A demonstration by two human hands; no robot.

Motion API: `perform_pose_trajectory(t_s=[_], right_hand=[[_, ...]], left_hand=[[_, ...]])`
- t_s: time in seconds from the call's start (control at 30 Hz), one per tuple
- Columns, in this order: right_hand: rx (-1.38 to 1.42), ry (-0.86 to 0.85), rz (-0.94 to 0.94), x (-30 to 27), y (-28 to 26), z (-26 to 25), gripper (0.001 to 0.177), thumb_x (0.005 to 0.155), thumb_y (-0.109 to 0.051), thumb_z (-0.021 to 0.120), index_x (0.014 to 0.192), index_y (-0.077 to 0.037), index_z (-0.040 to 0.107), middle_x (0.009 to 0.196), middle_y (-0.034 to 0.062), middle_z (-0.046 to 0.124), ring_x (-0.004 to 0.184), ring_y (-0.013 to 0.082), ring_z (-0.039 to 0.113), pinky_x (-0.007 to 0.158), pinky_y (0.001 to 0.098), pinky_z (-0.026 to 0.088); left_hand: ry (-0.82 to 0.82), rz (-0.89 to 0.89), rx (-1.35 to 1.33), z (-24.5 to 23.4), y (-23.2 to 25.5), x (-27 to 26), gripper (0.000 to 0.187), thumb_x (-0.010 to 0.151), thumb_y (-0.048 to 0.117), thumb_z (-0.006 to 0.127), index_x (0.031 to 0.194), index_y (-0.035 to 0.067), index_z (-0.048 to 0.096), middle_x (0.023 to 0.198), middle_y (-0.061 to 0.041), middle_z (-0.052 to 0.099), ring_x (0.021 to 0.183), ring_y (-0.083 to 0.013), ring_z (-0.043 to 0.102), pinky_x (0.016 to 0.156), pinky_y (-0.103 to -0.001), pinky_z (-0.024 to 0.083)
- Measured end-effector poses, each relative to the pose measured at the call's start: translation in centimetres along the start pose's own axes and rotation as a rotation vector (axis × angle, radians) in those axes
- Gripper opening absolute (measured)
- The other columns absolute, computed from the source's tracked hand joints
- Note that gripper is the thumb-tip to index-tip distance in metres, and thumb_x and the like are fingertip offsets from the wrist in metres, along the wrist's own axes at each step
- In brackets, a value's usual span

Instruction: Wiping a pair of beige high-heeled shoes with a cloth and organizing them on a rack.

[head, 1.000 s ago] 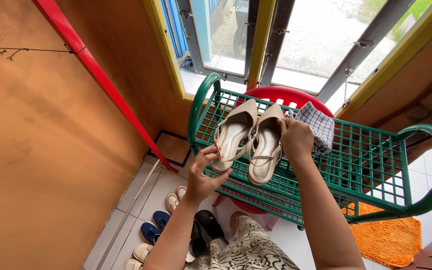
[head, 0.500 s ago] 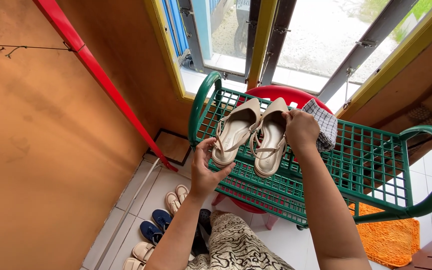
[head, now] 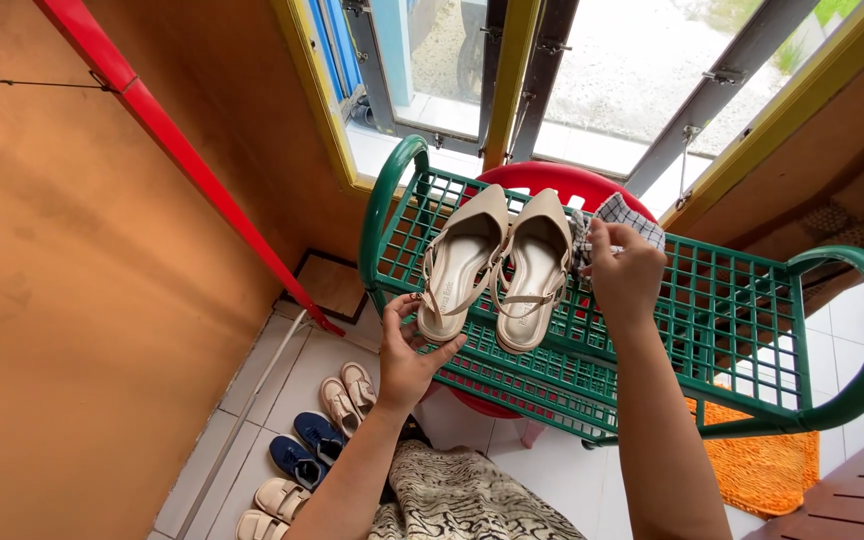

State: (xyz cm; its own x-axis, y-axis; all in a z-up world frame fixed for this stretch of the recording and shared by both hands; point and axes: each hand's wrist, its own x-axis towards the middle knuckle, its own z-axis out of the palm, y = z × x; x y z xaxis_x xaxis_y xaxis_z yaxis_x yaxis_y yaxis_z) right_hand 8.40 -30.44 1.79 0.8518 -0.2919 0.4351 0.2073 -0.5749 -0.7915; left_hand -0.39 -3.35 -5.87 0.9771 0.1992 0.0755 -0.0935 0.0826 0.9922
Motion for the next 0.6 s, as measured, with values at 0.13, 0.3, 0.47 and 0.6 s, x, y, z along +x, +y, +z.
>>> perform_pose_trajectory(t_s=[0.13,0.3,0.47,0.6], right_hand=[[-0.213,0.077,-0.072,-0.3,3.4,-0.7,0.013,0.102,-0.018,0.076,0.103,-0.006,0.080,0.094,0.0140,0.077,0.072,0.0306,0.072,0.062,0.0407,0.056],[-0.483,-0.082,-0.066,-0.1,6.3,-1.4,0.065,0.078,-0.046,0.086,0.130,-0.011,0.067,0.132,0.0119,0.052,0.117,0.0356,0.046,0.093,0.0540,0.043],[-0.525,-0.434,0.183,0.7,0.5,-3.4,0.100,0.071,-0.045,0.089,0.155,-0.011,0.044,0.157,0.0254,0.037,0.144,0.0488,0.032,0.106,0.0678,0.035],[-0.609,-0.470,0.116,1.3,5.3,-3.2,0.076,0.079,-0.035,0.083,0.149,-0.021,0.056,0.153,0.0193,0.052,0.138,0.0442,0.046,0.106,0.0597,0.043]], left_hand=[[-0.063,-0.123,-0.132,-0.3,-1.3,0.5,0.107,0.064,0.006,0.097,0.145,0.004,0.028,0.139,-0.032,0.044,0.124,-0.0451,0.058,0.096,-0.043,0.059],[-0.189,-0.260,-0.292,-1.9,-1.5,1.2,0.094,0.074,0.011,0.091,0.144,0.010,0.028,0.131,-0.022,0.052,0.119,-0.0282,0.060,0.096,-0.041,0.056],[-0.205,-0.387,-0.429,-1.4,2.0,1.4,0.080,0.081,0.021,0.083,0.142,0.008,0.032,0.130,-0.026,0.054,0.115,-0.0345,0.064,0.095,-0.043,0.055],[-0.234,-0.350,-0.401,-1.6,1.2,1.6,0.088,0.074,0.009,0.088,0.141,0.006,0.031,0.125,-0.021,0.055,0.108,-0.0266,0.065,0.092,-0.038,0.055]])
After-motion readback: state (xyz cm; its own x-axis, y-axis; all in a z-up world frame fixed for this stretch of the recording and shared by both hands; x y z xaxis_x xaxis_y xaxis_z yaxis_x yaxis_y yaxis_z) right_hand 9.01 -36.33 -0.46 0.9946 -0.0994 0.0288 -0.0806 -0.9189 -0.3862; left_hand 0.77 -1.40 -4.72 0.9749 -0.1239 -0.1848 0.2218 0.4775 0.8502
